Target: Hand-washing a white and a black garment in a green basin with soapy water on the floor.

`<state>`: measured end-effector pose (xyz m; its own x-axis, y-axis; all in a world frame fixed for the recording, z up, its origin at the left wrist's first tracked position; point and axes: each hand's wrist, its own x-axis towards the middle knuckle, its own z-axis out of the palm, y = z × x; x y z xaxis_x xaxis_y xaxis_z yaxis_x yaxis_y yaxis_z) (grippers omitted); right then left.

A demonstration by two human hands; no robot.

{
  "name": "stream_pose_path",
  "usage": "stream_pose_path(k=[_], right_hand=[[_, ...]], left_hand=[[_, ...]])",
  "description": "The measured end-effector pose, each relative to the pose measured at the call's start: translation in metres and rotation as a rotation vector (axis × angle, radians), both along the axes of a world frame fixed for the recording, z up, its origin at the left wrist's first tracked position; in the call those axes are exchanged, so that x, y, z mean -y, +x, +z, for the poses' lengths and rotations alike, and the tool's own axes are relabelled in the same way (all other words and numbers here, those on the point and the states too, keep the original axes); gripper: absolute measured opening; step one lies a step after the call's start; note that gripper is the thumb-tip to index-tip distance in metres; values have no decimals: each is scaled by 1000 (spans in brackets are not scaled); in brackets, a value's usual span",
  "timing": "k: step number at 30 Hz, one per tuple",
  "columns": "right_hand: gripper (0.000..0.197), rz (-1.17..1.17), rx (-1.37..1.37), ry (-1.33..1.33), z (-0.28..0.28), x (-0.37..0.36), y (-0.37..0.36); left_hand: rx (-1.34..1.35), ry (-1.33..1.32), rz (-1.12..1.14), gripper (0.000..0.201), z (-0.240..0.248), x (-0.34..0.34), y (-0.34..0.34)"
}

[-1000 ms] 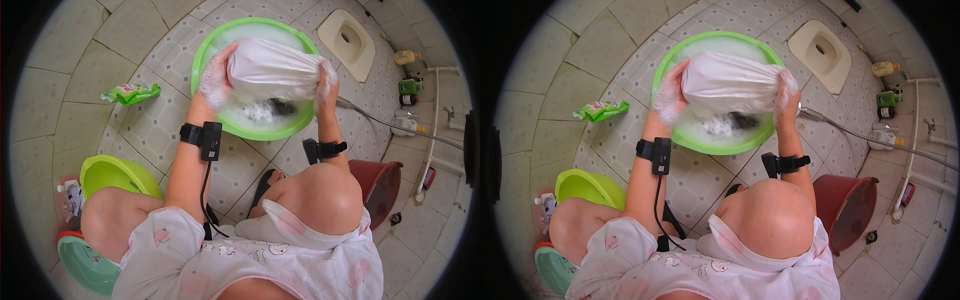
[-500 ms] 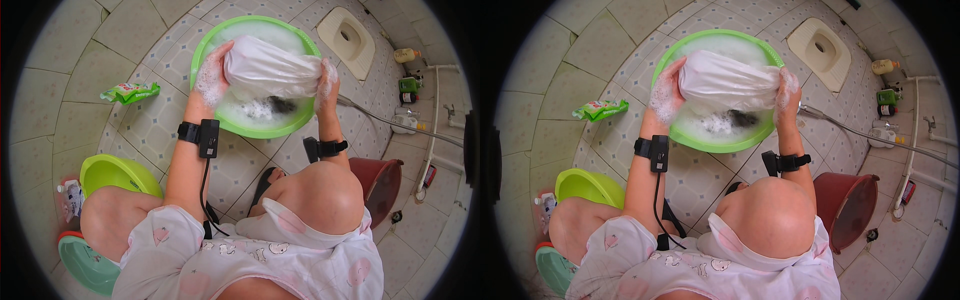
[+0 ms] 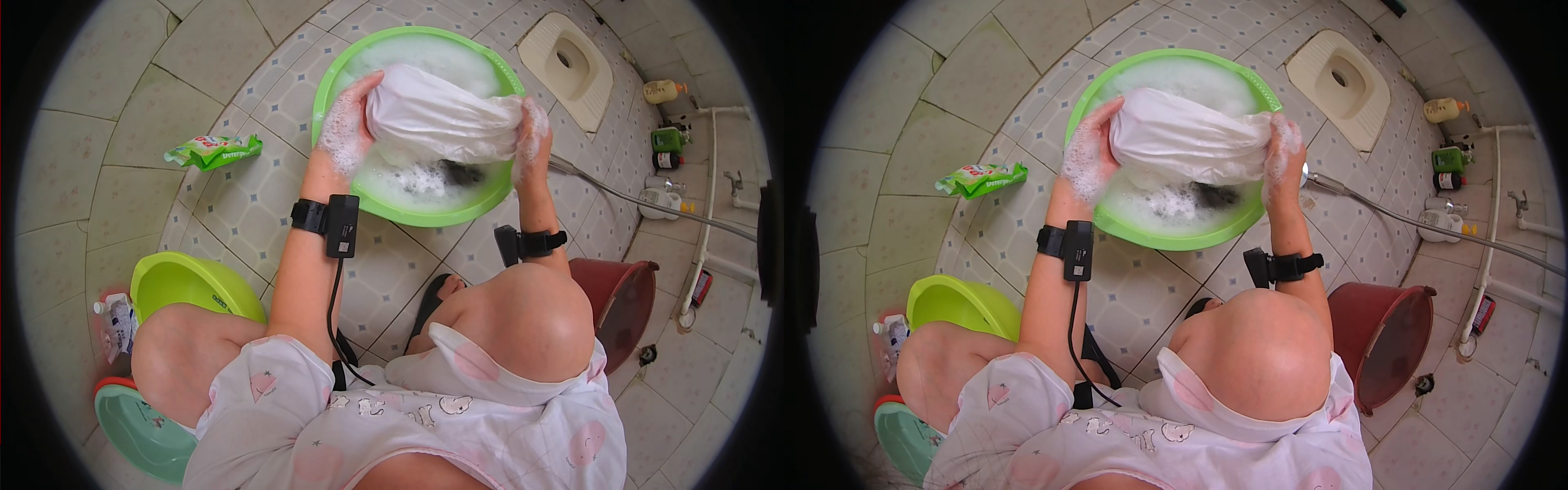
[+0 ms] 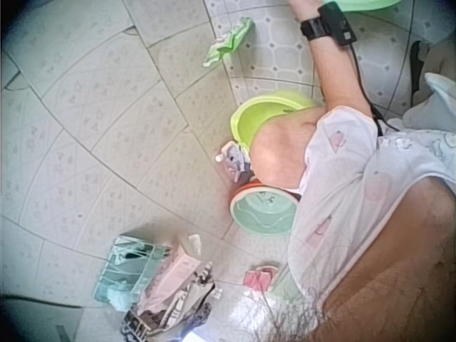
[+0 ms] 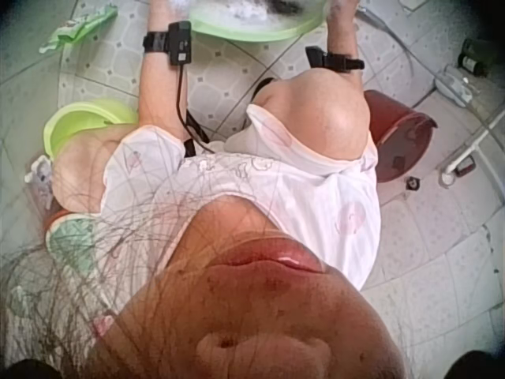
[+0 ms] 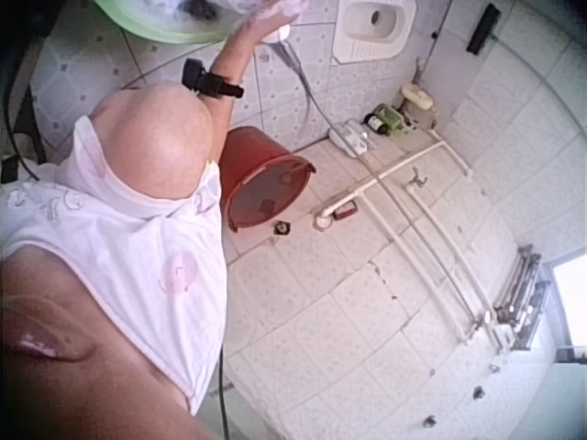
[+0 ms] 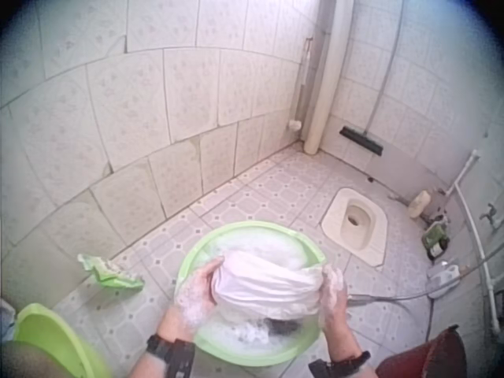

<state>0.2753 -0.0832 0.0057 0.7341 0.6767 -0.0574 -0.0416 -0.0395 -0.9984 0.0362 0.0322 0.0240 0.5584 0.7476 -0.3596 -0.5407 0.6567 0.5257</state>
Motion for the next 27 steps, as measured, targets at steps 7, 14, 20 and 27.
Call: stream_pose_path(k=[7,14,20,27], right_hand=[[31,97,136,-66,-1,0,-2],[46,270,361,-266,-13,-3,-8],[69,526,723,-472,4,6,-22],[71,684,916,-609,7,16,-29]], left_hand=[[8,-1,-35,30,-9,-4,0],[23,6,-40,30,-16,-3,1],[37,-4,-46,30,-16,-2,0],[52,-11,-85,32,-17,-3,0]])
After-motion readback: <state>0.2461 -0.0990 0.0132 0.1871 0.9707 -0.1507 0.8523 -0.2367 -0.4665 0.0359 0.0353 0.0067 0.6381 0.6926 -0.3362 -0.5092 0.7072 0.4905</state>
